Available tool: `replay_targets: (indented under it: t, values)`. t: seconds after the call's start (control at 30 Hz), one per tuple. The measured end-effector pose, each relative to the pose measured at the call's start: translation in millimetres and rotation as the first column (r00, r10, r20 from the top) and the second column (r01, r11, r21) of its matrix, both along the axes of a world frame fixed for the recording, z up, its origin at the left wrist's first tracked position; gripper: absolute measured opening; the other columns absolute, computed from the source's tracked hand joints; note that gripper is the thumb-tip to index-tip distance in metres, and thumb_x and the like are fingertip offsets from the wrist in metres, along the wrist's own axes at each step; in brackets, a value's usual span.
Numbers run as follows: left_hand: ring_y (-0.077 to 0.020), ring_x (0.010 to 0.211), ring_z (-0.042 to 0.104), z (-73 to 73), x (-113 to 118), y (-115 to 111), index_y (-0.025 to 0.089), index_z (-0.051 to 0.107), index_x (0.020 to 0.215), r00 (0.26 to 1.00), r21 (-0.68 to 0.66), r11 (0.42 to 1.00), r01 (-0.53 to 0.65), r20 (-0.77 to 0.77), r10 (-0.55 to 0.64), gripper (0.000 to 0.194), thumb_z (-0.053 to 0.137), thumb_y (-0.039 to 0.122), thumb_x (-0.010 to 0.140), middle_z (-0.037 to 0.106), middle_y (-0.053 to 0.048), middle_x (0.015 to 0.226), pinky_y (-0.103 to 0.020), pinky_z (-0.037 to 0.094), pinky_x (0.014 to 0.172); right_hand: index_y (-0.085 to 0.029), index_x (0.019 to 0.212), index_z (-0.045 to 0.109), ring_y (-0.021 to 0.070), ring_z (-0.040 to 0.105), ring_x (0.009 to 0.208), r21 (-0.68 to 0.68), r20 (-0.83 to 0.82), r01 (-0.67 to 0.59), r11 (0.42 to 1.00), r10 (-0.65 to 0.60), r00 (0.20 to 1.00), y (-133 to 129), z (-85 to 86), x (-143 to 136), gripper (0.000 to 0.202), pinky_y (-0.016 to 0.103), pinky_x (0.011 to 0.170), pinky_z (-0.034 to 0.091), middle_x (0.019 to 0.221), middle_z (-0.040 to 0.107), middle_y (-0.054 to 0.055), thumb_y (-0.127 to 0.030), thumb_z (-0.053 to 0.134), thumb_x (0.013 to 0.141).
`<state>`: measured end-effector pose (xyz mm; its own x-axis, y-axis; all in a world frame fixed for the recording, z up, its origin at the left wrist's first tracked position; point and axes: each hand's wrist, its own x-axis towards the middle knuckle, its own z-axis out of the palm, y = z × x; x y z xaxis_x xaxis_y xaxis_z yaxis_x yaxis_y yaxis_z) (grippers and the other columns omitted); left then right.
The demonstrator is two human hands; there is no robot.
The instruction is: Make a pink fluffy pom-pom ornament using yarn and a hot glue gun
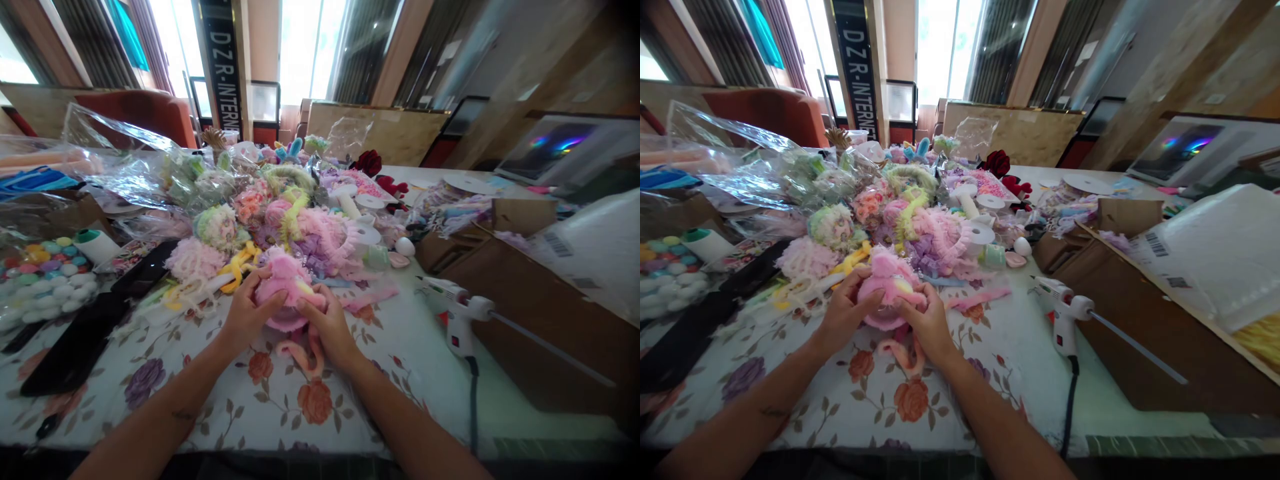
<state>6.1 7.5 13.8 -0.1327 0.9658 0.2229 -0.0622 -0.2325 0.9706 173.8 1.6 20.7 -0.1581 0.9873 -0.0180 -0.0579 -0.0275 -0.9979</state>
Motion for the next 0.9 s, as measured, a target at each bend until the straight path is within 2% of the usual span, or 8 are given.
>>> replay_targets:
  t: [0.1, 0.2, 0.3, 0.43, 0.53, 0.7, 0.8, 0.9]
  values:
    - [-0.0202, 0.093, 0.057, -1.0, 0.7, 0.0, 0.019, 0.063, 0.100, 1.000, -0.004, 1.000, -0.012, 0.020, 0.012, 0.043, 0.085, 0.044, 0.071, 0.061, -0.004, 0.102, -0.029, 0.048, 0.082, -0.025, 0.089, 0.050, 0.0117, 0.043, 0.039, -0.022, -0.019, 0.014, 1.000, -0.014, 1.000, 0.9, 0.8, -0.7, 0.048, 0.023, 0.036, 0.028, 0.051, 0.048, -0.009, -0.062, 0.077, 0.074]
    - [-0.0182, 0.087, 0.054, -1.3, 0.0, -1.5, 0.019, 0.060, 0.102, 0.997, -0.018, 0.998, 0.065, 0.036, -0.064, 0.044, 0.082, 0.046, 0.075, 0.059, -0.003, 0.099, -0.027, 0.047, 0.077, -0.023, 0.086, 0.050, 0.0113, 0.048, 0.051, -0.005, -0.014, 0.026, 1.000, -0.026, 1.000, 3.1, 0.2, -1.7, 0.045, 0.023, 0.046, 0.037, 0.061, 0.052, -0.007, -0.055, 0.079, 0.072]
    - [-0.0181, 0.088, 0.054, -1.0, -0.5, -2.7, 0.020, 0.058, 0.101, 0.999, -0.011, 0.999, 0.049, -0.021, -0.049, 0.049, 0.087, 0.043, 0.069, 0.056, -0.001, 0.096, -0.027, 0.046, 0.079, -0.022, 0.086, 0.052, 0.0105, 0.047, 0.059, 0.018, 0.022, 0.037, 0.999, -0.037, 0.999, 5.0, -2.4, -2.8, 0.045, 0.023, 0.055, 0.039, 0.068, 0.052, -0.007, -0.050, 0.083, 0.069]
    - [-0.0194, 0.090, 0.054, -0.6, -0.1, -2.2, 0.020, 0.059, 0.101, 0.998, 0.006, 1.000, 0.020, -0.066, -0.020, 0.048, 0.088, 0.041, 0.069, 0.056, -0.002, 0.097, -0.029, 0.046, 0.082, -0.022, 0.086, 0.050, 0.0103, 0.042, 0.059, 0.031, 0.060, 0.039, 0.999, -0.041, 0.997, 5.5, -6.4, -3.8, 0.045, 0.023, 0.054, 0.035, 0.067, 0.048, -0.009, -0.050, 0.081, 0.069]
    - [-0.0208, 0.094, 0.054, -1.6, 0.4, -1.0, 0.020, 0.061, 0.102, 0.998, 0.017, 1.000, 0.019, -0.061, -0.018, 0.047, 0.087, 0.040, 0.069, 0.057, -0.003, 0.100, -0.031, 0.046, 0.086, -0.022, 0.085, 0.050, 0.0110, 0.044, 0.060, 0.059, 0.074, 0.034, 0.998, -0.038, 0.997, 5.2, -7.8, -4.4, 0.041, 0.024, 0.057, 0.037, 0.070, 0.049, -0.008, -0.050, 0.077, 0.072]
    - [-0.0193, 0.091, 0.054, -2.2, -1.1, 1.5, 0.019, 0.061, 0.100, 0.999, 0.014, 1.000, 0.017, -0.033, -0.016, 0.047, 0.089, 0.040, 0.068, 0.056, -0.003, 0.098, -0.029, 0.046, 0.082, -0.022, 0.087, 0.050, 0.0111, 0.045, 0.059, 0.067, 0.062, 0.040, 0.997, -0.044, 0.997, 4.9, -7.2, -4.7, 0.040, 0.024, 0.057, 0.039, 0.068, 0.050, -0.008, -0.050, 0.076, 0.073]
    - [-0.0190, 0.091, 0.054, -0.9, -5.0, 2.5, 0.019, 0.061, 0.102, 0.996, -0.021, 0.996, 0.086, 0.003, -0.086, 0.049, 0.089, 0.040, 0.067, 0.057, -0.002, 0.098, -0.028, 0.047, 0.081, -0.023, 0.087, 0.050, 0.0110, 0.046, 0.056, 0.058, 0.035, 0.039, 0.998, -0.041, 0.999, 4.6, -6.4, -3.0, 0.042, 0.023, 0.053, 0.039, 0.066, 0.052, -0.008, -0.052, 0.077, 0.074]
    - [-0.0172, 0.088, 0.054, -0.4, -9.0, 2.8, 0.019, 0.061, 0.106, 0.986, -0.054, 0.986, 0.159, 0.060, -0.155, 0.048, 0.087, 0.040, 0.072, 0.058, -0.002, 0.098, -0.026, 0.047, 0.077, -0.024, 0.086, 0.049, 0.0109, 0.045, 0.047, 0.045, 0.033, 0.024, 0.999, -0.025, 0.999, 3.3, -5.3, -0.8, 0.041, 0.023, 0.045, 0.033, 0.058, 0.052, -0.008, -0.054, 0.075, 0.078]
